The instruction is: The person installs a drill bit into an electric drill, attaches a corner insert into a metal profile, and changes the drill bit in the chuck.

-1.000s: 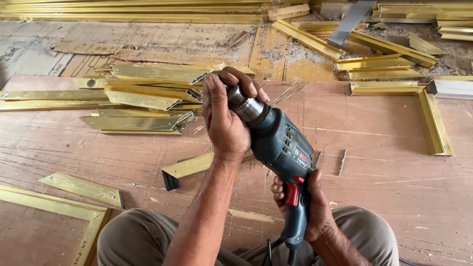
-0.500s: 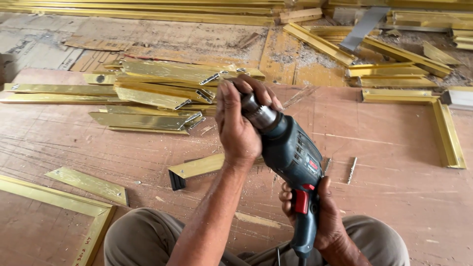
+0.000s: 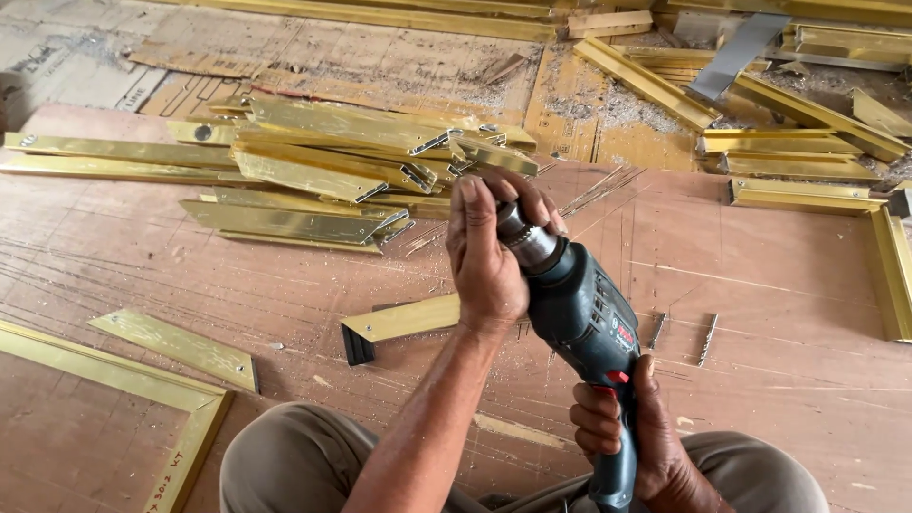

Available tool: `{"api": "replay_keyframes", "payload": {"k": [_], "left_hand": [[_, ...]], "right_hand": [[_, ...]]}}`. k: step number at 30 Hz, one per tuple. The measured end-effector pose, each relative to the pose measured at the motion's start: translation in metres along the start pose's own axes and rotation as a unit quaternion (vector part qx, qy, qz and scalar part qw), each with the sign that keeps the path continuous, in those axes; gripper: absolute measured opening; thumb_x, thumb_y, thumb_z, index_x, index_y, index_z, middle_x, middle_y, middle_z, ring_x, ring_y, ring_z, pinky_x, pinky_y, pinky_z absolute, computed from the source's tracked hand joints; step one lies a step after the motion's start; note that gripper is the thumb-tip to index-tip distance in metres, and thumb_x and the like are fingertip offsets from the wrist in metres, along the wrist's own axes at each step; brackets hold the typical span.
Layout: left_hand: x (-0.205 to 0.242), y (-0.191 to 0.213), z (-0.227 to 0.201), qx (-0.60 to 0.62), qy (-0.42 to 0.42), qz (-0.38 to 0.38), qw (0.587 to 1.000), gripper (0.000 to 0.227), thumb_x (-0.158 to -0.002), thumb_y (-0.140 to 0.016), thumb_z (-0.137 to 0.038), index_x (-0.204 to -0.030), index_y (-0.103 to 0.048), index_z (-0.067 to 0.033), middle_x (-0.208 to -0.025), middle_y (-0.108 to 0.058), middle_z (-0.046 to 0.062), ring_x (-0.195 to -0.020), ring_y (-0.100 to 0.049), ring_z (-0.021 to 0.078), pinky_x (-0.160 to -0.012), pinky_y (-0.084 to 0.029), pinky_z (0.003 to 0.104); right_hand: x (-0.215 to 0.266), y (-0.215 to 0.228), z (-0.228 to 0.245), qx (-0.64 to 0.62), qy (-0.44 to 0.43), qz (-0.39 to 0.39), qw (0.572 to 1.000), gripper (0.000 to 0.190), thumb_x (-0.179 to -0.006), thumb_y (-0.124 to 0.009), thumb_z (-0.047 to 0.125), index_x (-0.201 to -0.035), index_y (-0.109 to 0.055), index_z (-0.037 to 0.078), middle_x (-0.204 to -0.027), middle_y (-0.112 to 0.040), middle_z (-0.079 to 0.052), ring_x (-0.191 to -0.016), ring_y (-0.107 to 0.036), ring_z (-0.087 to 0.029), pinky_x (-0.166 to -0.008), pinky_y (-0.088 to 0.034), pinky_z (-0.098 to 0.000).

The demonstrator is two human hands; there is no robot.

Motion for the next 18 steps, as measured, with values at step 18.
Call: {"api": "replay_keyframes", "payload": {"k": [18], "left_hand": [[0.009, 0.017, 0.022, -0.179, 0.091, -0.023, 0.979, 0.044, -0.09, -0.081, -0.038, -0.119, -0.057, -0.0143, -0.097, -0.07, 0.001, -0.094, -0.075, 0.0161, -0.086, -0.067, 0.034]], "right_hand": [[-0.005, 0.007, 0.001, -0.027, 0.004, -0.03, 0.999, 0.066, -0.092, -0.063, 0.065, -0.102, -0.046, 0.001, -0.067, -0.046, 0.0, -0.055, -0.042, -0.006, -0.044, -0.045, -0.019]]}}
Point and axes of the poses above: each hand's wrist, its own x-axis away from the middle knuckle, its own y-axis out of the back of the hand, z = x × y, the point moved 10 cm from there along -x, towards the middle knuckle
